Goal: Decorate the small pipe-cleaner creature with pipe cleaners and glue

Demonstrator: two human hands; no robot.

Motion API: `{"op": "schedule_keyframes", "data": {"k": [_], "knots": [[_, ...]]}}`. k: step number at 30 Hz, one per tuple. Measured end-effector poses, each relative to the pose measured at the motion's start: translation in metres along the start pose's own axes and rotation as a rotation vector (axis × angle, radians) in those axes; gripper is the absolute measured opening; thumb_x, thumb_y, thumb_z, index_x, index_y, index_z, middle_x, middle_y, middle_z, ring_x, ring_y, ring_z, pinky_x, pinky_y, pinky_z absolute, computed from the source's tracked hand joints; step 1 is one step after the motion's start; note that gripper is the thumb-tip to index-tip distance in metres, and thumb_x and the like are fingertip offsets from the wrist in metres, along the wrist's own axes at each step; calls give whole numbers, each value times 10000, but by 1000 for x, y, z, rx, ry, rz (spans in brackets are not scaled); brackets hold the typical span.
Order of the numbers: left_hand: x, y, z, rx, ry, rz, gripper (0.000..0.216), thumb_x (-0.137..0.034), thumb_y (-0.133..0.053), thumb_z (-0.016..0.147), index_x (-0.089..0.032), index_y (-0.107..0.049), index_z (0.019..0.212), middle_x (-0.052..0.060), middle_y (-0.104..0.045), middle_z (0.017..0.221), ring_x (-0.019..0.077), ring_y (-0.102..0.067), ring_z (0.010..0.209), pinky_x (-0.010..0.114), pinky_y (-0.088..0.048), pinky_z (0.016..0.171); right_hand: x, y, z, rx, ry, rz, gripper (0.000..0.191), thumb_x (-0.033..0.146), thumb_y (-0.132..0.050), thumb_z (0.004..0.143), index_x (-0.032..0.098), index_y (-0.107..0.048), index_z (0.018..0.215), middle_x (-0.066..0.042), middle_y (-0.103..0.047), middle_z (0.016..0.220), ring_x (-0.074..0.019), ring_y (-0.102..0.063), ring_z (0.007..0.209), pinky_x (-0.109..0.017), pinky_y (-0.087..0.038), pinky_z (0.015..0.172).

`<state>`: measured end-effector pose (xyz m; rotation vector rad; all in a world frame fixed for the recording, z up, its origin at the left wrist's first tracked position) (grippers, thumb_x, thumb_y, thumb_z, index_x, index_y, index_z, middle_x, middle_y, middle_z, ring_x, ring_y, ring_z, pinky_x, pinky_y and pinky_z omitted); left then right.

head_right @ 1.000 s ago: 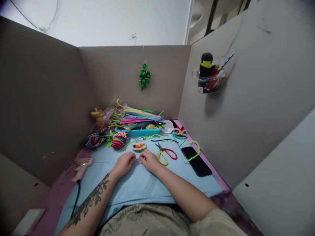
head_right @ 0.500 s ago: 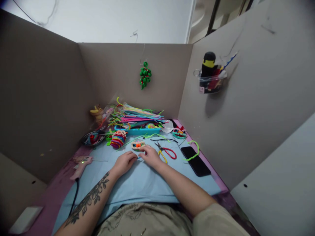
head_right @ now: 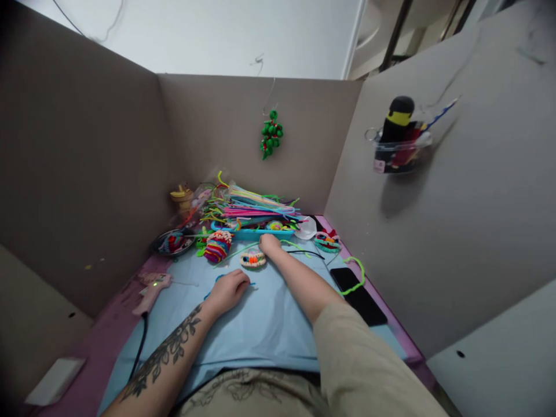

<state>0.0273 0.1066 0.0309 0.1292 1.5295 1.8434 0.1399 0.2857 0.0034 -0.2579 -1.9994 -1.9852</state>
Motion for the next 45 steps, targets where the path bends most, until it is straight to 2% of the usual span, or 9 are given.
{"op": "schedule_keyframes", "data": {"k": [11,18,20,23,27,31,38,42,45], "knots": [[-5,3,1,-33,-27,-53,178,-206,-411,856,-212,-589,837,32,-589,871,151,-555,792,236,-401,688,-10,-6,-3,-68,65,161,126,131,-595,667,146,-642,782,-78,-663,794,-184,-591,751,-255,-422,679],[2,17,2,-146,17,-145,174,-202,-409,855,-202,-582,850,35,-590,863,152,-543,803,244,-410,708,-17,20,-25,-165,137,446,228,166,-541,717,130,-638,920,-43,-657,783,-135,-579,694,-247,-450,668],[4,24,2,-213,39,-190,176,-214,-403,861,-193,-577,852,40,-590,848,156,-538,803,254,-409,722,-16,32,-45,-190,161,578,226,227,-510,751,147,-631,925,-35,-653,806,-126,-575,682,-241,-459,637],[7,33,2,-315,79,-262,177,-238,-405,867,-182,-571,842,44,-586,826,154,-532,774,263,-410,715,-9,39,-86,-172,183,1097,212,313,-592,700,162,-604,848,0,-619,690,-123,-560,594,-243,-462,560],[7,38,-1,-416,106,-331,160,-242,-422,857,-174,-564,831,36,-577,794,144,-523,736,255,-412,676,22,15,-134,54,159,1454,225,337,-667,661,170,-571,778,12,-618,642,-107,-567,556,-243,-474,574],[10,35,-1,-416,116,-339,148,-233,-426,848,-177,-561,824,26,-573,777,137,-515,717,253,-414,668,32,-6,-151,105,60,1632,279,309,-740,588,174,-589,780,1,-643,751,-105,-602,603,-239,-496,596],[17,31,1,-397,135,-332,150,-246,-425,846,-182,-557,812,25,-571,777,140,-512,718,257,-411,664,23,-19,-148,117,-13,1678,371,292,-767,546,162,-652,873,-29,-670,791,-121,-626,625,-254,-515,607],[18,31,2,-400,139,-316,165,-258,-420,849,-178,-558,808,27,-573,777,142,-513,713,258,-409,658,3,3,-115,-50,-39,1514,335,325,-704,615,161,-629,898,-19,-651,732,-120,-600,579,-222,-478,505],[21,35,1,-418,144,-296,161,-247,-424,848,-175,-560,804,31,-578,781,143,-514,717,258,-410,658,-8,21,-85,-147,-116,1322,404,343,-611,710,170,-558,1071,-64,-639,889,-139,-600,619,-232,-463,479]]}}
Point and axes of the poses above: each hand's wrist, its own z-axis towards the middle knuckle, its own y-axis out of the back of the hand, x = y × z, the point moved 10 cm from there along z, towards the middle knuckle
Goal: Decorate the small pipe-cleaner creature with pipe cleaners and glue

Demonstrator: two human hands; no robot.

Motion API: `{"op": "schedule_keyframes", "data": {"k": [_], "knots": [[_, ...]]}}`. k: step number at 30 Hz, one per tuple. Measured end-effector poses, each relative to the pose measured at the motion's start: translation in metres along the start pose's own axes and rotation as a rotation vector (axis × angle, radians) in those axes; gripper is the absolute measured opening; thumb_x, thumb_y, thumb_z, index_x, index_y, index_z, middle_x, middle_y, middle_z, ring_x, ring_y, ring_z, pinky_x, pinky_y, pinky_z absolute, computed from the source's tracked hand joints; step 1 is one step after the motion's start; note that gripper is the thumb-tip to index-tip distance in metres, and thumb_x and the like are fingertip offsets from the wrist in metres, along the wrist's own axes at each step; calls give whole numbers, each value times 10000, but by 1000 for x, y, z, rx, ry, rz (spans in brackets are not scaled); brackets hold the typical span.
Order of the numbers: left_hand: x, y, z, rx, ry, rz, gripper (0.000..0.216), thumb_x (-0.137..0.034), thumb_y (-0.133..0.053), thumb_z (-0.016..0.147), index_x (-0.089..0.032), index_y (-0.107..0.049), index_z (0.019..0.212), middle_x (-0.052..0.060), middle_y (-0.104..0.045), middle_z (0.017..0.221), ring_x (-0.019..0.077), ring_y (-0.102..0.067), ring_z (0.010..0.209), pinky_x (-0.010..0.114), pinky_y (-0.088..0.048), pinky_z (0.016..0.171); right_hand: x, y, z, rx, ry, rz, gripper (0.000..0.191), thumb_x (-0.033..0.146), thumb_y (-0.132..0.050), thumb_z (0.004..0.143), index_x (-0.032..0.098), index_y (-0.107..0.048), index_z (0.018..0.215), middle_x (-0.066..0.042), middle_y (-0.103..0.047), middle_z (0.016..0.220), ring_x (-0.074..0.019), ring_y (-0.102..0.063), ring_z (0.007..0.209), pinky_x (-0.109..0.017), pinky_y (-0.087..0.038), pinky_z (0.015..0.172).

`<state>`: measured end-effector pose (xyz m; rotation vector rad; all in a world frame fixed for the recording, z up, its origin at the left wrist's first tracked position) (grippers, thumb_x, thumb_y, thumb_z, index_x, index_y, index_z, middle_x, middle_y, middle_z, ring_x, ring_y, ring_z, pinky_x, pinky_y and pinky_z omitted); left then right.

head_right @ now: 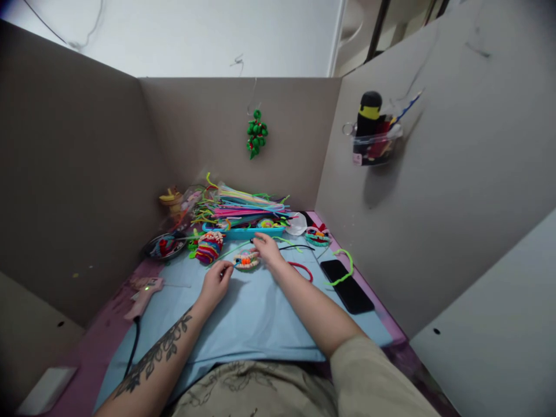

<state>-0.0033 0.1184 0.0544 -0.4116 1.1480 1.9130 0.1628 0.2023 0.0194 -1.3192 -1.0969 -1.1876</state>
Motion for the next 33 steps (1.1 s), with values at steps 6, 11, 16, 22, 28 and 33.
{"op": "schedule_keyframes", "data": {"k": [6,11,16,22,28,33], "knots": [[-8,2,-5,55,-67,84,193,-233,-394,869,-185,-579,848,37,-576,798,147,-528,756,265,-419,706,46,-34,-45,138,564,-551,262,244,-558,778,200,-596,1034,-72,-591,999,-149,-555,817,-282,-461,740],[-18,-8,-9,129,-146,179,210,-232,-375,881,-203,-579,843,48,-577,833,164,-536,806,268,-417,723,38,-54,-103,315,813,-878,151,144,-536,801,217,-639,885,-57,-622,897,-189,-517,924,-324,-409,827],[-24,-15,-13,197,-184,218,206,-248,-376,881,-213,-574,836,49,-581,824,159,-552,780,253,-423,705,36,-50,-103,257,826,-983,86,161,-548,798,207,-621,806,-55,-608,851,-190,-513,882,-303,-411,788],[-25,-14,-11,180,-178,120,185,-267,-397,874,-207,-572,888,51,-602,870,163,-559,810,271,-429,739,35,-35,-97,190,754,-829,103,121,-552,777,202,-613,758,-25,-604,813,-164,-526,840,-283,-404,783],[-15,-11,-8,151,-135,134,166,-264,-422,848,-193,-572,855,46,-592,822,162,-549,752,265,-427,689,30,-21,-87,142,625,-614,83,146,-560,760,181,-610,703,-5,-577,720,-135,-538,731,-239,-415,686],[-8,-10,-8,147,-85,187,186,-278,-405,846,-185,-557,795,36,-570,752,162,-527,696,264,-405,643,35,1,-74,28,589,-518,163,220,-516,784,187,-643,881,-41,-638,870,-151,-565,782,-265,-438,717]]}}
Point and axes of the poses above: each hand's wrist, its own z-axis towards the middle knuckle, its own y-axis out of the back of the hand, x = y × z, the point moved 10 cm from there along z, towards the middle knuckle
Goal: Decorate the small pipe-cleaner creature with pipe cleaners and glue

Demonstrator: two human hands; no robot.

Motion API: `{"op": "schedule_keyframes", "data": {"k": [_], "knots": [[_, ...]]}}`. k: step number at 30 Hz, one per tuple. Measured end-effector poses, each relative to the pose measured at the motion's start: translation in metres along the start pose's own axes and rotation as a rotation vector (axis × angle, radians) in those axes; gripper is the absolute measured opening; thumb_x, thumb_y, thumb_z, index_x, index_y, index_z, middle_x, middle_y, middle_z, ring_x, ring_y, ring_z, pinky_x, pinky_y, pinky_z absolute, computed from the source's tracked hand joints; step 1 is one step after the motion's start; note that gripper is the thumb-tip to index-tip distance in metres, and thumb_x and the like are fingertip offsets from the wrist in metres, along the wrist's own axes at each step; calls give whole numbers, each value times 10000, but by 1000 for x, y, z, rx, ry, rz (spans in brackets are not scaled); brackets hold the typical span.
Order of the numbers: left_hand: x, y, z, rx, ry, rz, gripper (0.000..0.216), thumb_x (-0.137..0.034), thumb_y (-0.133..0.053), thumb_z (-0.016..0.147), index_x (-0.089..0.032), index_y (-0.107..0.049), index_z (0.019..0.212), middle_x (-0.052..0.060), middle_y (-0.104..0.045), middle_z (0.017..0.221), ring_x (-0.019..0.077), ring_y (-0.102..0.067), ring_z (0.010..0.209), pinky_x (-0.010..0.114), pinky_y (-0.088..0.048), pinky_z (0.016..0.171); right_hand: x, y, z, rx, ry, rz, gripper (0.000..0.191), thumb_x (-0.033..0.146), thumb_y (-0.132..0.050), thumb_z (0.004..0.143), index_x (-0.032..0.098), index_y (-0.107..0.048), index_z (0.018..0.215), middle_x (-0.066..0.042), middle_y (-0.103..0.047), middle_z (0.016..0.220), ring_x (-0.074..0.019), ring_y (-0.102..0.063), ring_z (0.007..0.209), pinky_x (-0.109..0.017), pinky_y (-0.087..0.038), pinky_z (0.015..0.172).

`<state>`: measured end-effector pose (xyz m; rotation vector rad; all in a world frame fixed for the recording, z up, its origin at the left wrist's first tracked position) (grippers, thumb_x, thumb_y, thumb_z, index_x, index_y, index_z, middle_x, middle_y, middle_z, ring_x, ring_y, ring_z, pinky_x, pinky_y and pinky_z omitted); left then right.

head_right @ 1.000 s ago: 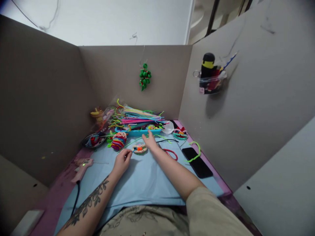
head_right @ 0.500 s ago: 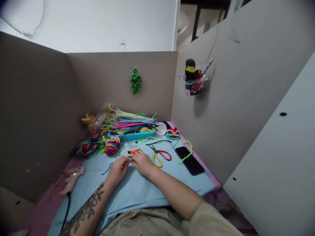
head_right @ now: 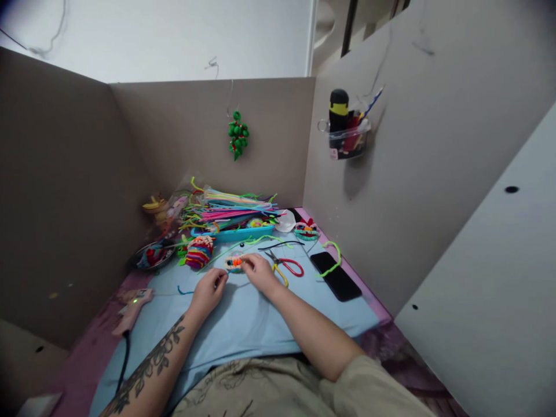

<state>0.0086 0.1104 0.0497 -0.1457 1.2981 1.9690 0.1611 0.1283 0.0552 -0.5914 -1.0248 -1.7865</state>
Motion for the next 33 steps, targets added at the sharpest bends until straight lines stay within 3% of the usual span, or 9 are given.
{"op": "schedule_keyframes", "data": {"k": [7,11,13,18,21,24,29,31,33], "knots": [[42,24,2,-159,224,8,186,-293,-418,821,-178,-565,819,41,-611,797,167,-549,709,261,-403,647,-81,115,13,-458,-251,-88,265,280,-474,770,138,-630,930,-80,-657,850,-191,-586,756,-309,-453,727],[63,27,2,-161,332,22,197,-310,-425,809,-179,-572,803,29,-622,763,156,-540,638,257,-390,610,-127,150,9,-457,-430,-266,273,189,-463,740,134,-641,939,-91,-659,876,-208,-590,801,-317,-443,757],[63,20,3,-100,330,35,191,-302,-431,800,-178,-576,798,29,-622,761,155,-538,632,258,-387,610,-134,143,14,-345,-446,-406,275,164,-449,750,151,-657,929,-88,-649,909,-209,-577,845,-321,-426,789],[45,4,2,26,235,78,180,-290,-436,800,-184,-580,779,37,-608,756,169,-546,688,262,-389,636,-126,86,32,-41,-358,-692,259,208,-556,735,242,-675,962,-84,-565,1094,-251,-450,1054,-352,-361,866],[40,1,1,53,214,74,173,-281,-440,797,-183,-580,777,43,-602,763,174,-545,708,265,-389,643,-128,73,35,-14,-417,-767,190,233,-592,724,244,-683,891,-93,-515,1180,-279,-389,1109,-388,-344,863],[42,3,1,38,216,46,162,-271,-444,788,-181,-574,753,44,-594,755,174,-538,701,268,-385,638,-121,80,35,-83,-420,-749,106,210,-579,728,215,-677,769,-94,-558,1108,-277,-400,1086,-404,-334,861],[43,12,3,-118,250,-206,163,-317,-483,765,-175,-551,720,11,-554,668,154,-503,628,254,-380,598,-61,81,27,-293,-155,-247,141,256,-526,751,179,-640,783,-79,-623,914,-222,-522,927,-339,-401,796],[43,14,4,-202,323,-425,189,-359,-505,758,-174,-541,763,-15,-522,622,131,-481,569,230,-372,548,-44,57,21,-235,-170,90,188,340,-532,761,173,-615,785,-54,-628,801,-189,-570,779,-282,-433,643],[38,10,7,-262,392,-639,224,-390,-517,755,-176,-526,822,-41,-495,592,103,-444,501,204,-349,489,-34,12,12,-45,-292,413,273,428,-511,779,165,-583,779,-37,-614,706,-158,-582,618,-230,-388,467]]}}
Point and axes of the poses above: each hand's wrist, its own z-axis towards the middle knuckle, its own y-axis out of the back of the hand, x = y × z, the point moved 10 cm from there along z, towards the middle knuckle
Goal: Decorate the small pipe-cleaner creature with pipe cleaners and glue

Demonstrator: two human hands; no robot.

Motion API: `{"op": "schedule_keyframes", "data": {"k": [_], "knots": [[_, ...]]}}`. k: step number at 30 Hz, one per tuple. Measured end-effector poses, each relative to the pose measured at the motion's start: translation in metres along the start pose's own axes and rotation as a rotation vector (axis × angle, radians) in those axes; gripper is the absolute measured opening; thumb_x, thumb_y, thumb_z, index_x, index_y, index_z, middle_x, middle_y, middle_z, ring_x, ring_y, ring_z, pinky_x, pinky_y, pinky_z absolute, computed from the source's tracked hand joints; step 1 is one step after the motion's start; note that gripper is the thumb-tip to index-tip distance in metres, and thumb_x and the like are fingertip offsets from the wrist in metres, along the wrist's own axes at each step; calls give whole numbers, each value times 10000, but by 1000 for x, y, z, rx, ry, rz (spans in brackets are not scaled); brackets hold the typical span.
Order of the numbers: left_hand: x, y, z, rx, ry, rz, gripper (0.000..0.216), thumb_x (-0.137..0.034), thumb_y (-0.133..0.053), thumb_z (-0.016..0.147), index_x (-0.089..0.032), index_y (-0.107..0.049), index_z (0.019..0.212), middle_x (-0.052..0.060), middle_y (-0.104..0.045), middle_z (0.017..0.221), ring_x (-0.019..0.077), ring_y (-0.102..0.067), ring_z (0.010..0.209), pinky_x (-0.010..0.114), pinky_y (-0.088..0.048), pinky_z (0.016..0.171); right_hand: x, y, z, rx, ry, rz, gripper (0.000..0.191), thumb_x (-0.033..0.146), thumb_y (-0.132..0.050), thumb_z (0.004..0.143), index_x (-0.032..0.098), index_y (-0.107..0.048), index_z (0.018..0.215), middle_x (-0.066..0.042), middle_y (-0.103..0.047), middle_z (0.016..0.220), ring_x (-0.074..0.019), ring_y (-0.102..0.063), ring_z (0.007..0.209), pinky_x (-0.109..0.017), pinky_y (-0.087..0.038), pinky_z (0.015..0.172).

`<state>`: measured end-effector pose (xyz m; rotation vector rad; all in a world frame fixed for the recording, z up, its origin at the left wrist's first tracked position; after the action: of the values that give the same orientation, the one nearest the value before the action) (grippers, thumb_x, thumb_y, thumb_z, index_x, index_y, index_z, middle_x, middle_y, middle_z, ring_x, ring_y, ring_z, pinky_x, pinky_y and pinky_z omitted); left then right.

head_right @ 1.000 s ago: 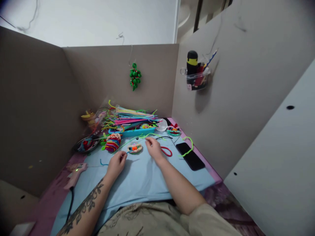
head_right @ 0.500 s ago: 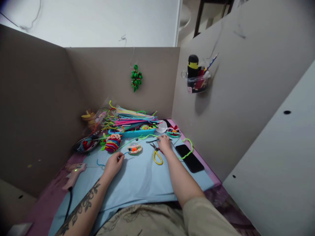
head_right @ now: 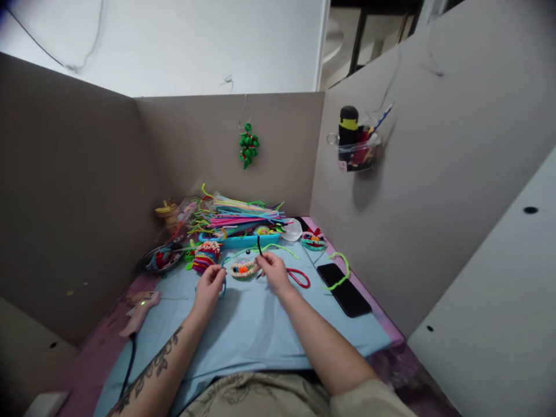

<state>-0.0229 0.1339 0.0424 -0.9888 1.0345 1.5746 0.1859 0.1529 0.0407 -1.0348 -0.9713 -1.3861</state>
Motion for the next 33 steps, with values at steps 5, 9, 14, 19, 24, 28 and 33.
{"op": "schedule_keyframes", "data": {"k": [5,9,14,19,24,28,33], "knots": [[-18,-25,-4,29,-18,-171,232,-388,-550,741,-164,-537,798,-11,-566,689,103,-516,576,204,-412,539,-14,-75,-35,297,-231,315,332,482,-586,728,154,-546,760,-24,-615,714,-123,-591,514,-179,-362,352],[-13,-2,-1,-52,-60,151,201,-341,-506,768,-162,-574,827,28,-597,736,157,-560,677,282,-456,649,-27,-87,-48,371,-346,369,366,500,-606,710,148,-533,781,-39,-625,778,-139,-631,566,-175,-418,367],[-29,27,-1,-217,-244,416,348,-295,-504,767,-153,-572,1076,120,-579,1109,246,-521,1036,384,-412,883,-32,-94,-53,390,-395,368,380,494,-632,679,142,-529,776,-50,-629,804,-155,-650,609,-169,-431,378],[-28,-32,-13,235,-174,179,291,-353,-431,836,-149,-637,870,54,-660,817,182,-602,772,288,-476,696,-27,-102,-54,486,-258,117,259,385,-558,760,145,-603,674,-6,-595,591,-121,-564,504,-213,-438,424],[-34,-27,-21,165,-328,330,241,-291,-411,859,-162,-610,902,61,-647,854,177,-588,803,281,-450,733,30,-51,-41,120,321,-317,144,249,-537,794,187,-660,756,-43,-633,763,-169,-575,746,-291,-472,689],[-28,-36,-26,246,-455,601,244,-223,-373,879,-176,-588,984,83,-635,934,193,-568,890,299,-427,781,58,-29,-47,-16,555,-515,206,181,-485,830,207,-635,969,-82,-599,952,-194,-535,927,-338,-436,836],[-23,-47,-29,303,-487,725,268,-197,-342,893,-187,-573,1028,81,-624,919,192,-557,884,296,-422,767,50,-39,-47,79,612,-709,171,170,-505,832,221,-653,898,-66,-596,899,-198,-510,904,-342,-437,814]]}}
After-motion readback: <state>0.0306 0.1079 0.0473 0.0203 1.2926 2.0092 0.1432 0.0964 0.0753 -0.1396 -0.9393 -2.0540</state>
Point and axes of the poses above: each hand's wrist, its own z-axis towards the middle knuckle, its own y-axis out of the back of the hand, x = y × z, the point moved 10 cm from there along z, towards the middle knuckle
